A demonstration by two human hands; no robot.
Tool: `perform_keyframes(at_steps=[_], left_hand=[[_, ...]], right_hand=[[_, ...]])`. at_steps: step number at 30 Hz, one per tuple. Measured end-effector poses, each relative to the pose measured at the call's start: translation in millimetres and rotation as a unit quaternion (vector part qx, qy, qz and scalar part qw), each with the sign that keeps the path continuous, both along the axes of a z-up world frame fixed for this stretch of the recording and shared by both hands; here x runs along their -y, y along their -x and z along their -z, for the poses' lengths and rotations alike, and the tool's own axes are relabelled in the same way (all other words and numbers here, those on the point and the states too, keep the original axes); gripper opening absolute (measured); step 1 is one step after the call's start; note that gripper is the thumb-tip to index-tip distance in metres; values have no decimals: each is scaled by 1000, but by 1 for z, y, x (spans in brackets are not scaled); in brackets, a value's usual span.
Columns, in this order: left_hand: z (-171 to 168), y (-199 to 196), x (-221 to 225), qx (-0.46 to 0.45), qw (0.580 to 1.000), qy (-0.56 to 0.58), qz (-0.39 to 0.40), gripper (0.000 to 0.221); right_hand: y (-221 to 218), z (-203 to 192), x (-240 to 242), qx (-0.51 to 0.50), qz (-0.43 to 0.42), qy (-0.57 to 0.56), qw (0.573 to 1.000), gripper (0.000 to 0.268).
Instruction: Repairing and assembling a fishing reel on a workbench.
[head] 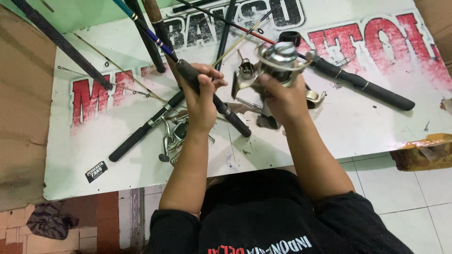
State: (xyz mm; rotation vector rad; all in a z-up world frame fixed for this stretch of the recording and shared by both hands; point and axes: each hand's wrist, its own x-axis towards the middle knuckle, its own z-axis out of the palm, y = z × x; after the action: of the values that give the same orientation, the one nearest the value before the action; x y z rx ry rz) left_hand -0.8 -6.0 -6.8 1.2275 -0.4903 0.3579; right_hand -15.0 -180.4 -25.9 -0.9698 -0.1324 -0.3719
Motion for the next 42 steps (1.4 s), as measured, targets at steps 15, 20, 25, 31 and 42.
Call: perform_keyframes(at_steps=[15, 20, 25, 31, 42], left_hand=[[-11, -5, -61, 3, 991, -44, -124, 42], [-28, 2, -45, -5, 980, -141, -142, 40], [-14, -3, -22, 20, 967, -228, -116, 39], [-4, 4, -8, -5, 943, -319, -90, 40], [48, -5, 23, -76, 872, -483, -4, 47]], right_hand=[[27, 4, 40, -21, 40, -24, 999, 38], [27, 22, 45, -11, 45, -41, 998, 39], [37, 20, 53, -6, 53, -29, 998, 42], [48, 21, 63, -17, 67, -14, 998, 43], [56, 22, 56, -37, 49, -34, 998, 49]])
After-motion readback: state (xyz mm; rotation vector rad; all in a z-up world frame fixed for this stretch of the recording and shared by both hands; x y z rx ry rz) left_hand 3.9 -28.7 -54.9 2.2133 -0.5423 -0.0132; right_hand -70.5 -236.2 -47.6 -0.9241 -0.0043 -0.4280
